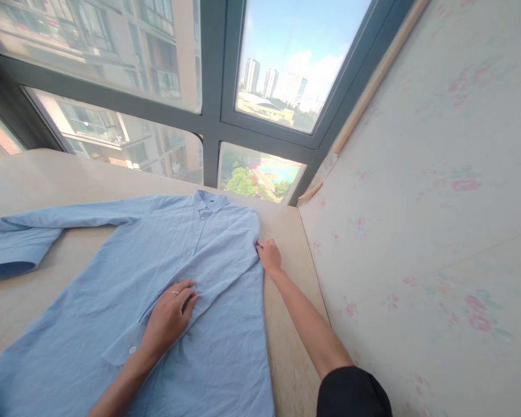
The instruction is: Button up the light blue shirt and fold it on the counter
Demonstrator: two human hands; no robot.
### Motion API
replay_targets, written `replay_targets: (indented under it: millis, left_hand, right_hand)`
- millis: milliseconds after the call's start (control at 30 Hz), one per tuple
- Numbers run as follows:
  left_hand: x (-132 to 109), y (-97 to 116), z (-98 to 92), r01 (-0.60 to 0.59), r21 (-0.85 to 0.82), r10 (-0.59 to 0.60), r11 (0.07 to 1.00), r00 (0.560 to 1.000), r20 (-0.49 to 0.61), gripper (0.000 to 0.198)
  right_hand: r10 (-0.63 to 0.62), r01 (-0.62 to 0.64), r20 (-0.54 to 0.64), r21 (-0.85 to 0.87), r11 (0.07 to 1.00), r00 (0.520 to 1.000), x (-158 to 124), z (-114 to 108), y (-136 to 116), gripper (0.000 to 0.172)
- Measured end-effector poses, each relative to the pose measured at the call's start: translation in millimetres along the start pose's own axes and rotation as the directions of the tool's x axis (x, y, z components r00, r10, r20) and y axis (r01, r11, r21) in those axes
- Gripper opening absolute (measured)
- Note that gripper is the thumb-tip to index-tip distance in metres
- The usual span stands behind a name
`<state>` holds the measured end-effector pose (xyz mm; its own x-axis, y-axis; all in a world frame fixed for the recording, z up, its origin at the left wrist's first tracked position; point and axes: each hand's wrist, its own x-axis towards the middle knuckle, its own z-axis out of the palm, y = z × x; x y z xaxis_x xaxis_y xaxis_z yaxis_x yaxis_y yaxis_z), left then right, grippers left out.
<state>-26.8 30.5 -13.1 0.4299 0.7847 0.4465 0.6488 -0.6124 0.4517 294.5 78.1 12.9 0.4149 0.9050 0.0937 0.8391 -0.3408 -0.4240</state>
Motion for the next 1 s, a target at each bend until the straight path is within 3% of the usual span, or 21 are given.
replay_targets:
  millis: [167, 333, 733, 833, 1000]
  left_hand:
    - [0, 0, -1.3, 0.005, -0.009, -0.005, 1.000, 1.000, 0.011, 0.021]
    - [0, 1, -1.9, 0.006, -0.004, -0.006, 1.000, 1.000, 0.017, 0.021]
    - [0, 0, -2.1, -0.005, 0.009, 0.005, 1.000, 1.000, 0.030, 0.022]
    - [0, 0, -1.3, -0.004, 0.010, 0.004, 1.000, 1.000, 0.029, 0.022]
    - [-1, -1, -0.7, -0.007, 0.010, 0.006, 1.000, 1.000, 0.026, 0.020]
  right_hand:
    - [0.009, -0.008, 0.027, -0.043, 0.999, 1.000, 4, -1, -6, 0.022]
    - [0.044, -0.044, -0.018, -0.010, 0.999, 0.999, 7, -2, -1, 0.022]
    - [0.235, -0.231, -0.068, 0.070, 0.971, 0.970, 24, 1, 14, 0.038]
    - [0.192, -0.191, -0.035, 0.043, 0.981, 0.981, 39, -5, 14, 0.037]
    - [0.050, -0.049, 0.110, -0.008, 0.999, 0.993, 57, -8, 6, 0.021]
